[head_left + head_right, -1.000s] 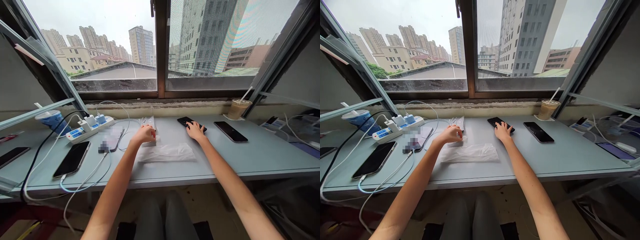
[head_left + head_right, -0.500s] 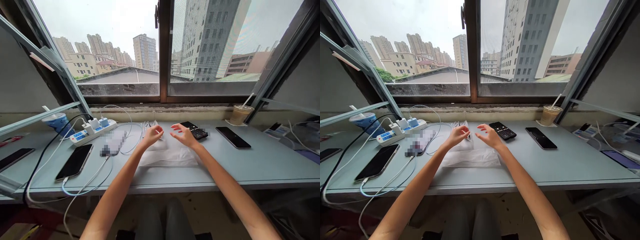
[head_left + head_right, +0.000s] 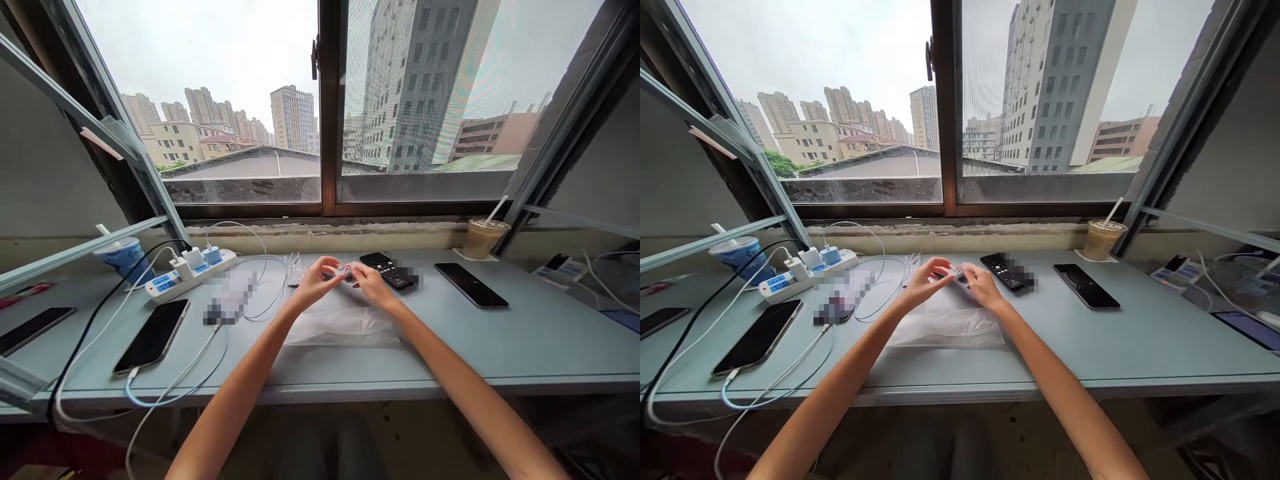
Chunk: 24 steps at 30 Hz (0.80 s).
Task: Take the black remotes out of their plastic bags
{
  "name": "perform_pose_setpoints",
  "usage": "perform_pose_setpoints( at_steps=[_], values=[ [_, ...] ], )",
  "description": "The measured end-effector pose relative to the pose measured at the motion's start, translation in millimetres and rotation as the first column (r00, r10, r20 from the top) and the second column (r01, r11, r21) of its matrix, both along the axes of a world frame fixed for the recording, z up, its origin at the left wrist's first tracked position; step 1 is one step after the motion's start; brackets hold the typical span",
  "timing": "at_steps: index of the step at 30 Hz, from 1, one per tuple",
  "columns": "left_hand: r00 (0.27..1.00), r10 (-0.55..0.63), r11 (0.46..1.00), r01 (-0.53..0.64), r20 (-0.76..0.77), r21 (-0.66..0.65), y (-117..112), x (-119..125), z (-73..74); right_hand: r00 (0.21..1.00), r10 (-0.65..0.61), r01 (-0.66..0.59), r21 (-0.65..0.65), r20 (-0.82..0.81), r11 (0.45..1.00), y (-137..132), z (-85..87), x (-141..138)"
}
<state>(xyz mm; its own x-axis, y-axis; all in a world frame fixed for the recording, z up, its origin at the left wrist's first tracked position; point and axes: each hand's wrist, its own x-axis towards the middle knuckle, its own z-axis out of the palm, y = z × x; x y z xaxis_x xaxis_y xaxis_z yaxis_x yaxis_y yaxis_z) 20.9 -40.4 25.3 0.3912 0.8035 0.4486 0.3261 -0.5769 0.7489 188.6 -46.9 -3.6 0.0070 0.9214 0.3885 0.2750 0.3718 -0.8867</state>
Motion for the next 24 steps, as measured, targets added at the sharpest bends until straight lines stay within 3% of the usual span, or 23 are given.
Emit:
perform_pose_setpoints(
  at_steps=[6,9,11,14,17,19,21,24],
  values=[
    [0.994,0.106,0.989,-0.104,-0.015,0.108,-0.4,-4.8,3.7,0.921,-0.304,0.316,0.009,-0.243,0.949,6.4,13.6,24.1],
    [0.982,0.154,0.959,-0.122,-0.111,0.255,-2.9,-4.7,1.8,0.857,-0.369,0.401,0.015,-0.36,0.916,2.0,23.0,30.6],
    [0.956,0.201,0.921,-0.11,-0.214,0.374,-4.8,-3.5,-0.6,0.836,-0.323,0.371,0.023,-0.443,0.928,-2.4,28.5,28.7],
    [0.914,0.272,0.875,-0.106,-0.3,0.472,-7.3,-1.2,-3.6,0.852,-0.129,0.179,0.051,-0.507,0.982,-9.7,34.9,19.1],
    [0.886,0.313,0.855,-0.107,-0.342,0.508,-8.3,0.0,-4.0,0.871,0.118,-0.085,0.091,-0.477,0.992,-16.0,38.6,9.6],
    [0.864,0.316,0.872,-0.102,-0.392,0.479,-7.5,-1.4,-3.1,0.882,0.199,-0.178,0.09,-0.428,0.98,-17.7,39.3,7.3],
    [0.836,0.339,0.888,-0.134,-0.432,0.439,-5.2,-4.9,-1.8,0.898,0.171,-0.159,0.062,-0.406,0.985,-16.3,38.6,8.7],
    [0.786,0.43,0.864,-0.217,-0.444,0.454,0.2,-13.1,0.2,0.893,0.017,-0.018,0.002,-0.45,1.0,-10.4,35.5,15.8]
  ],
)
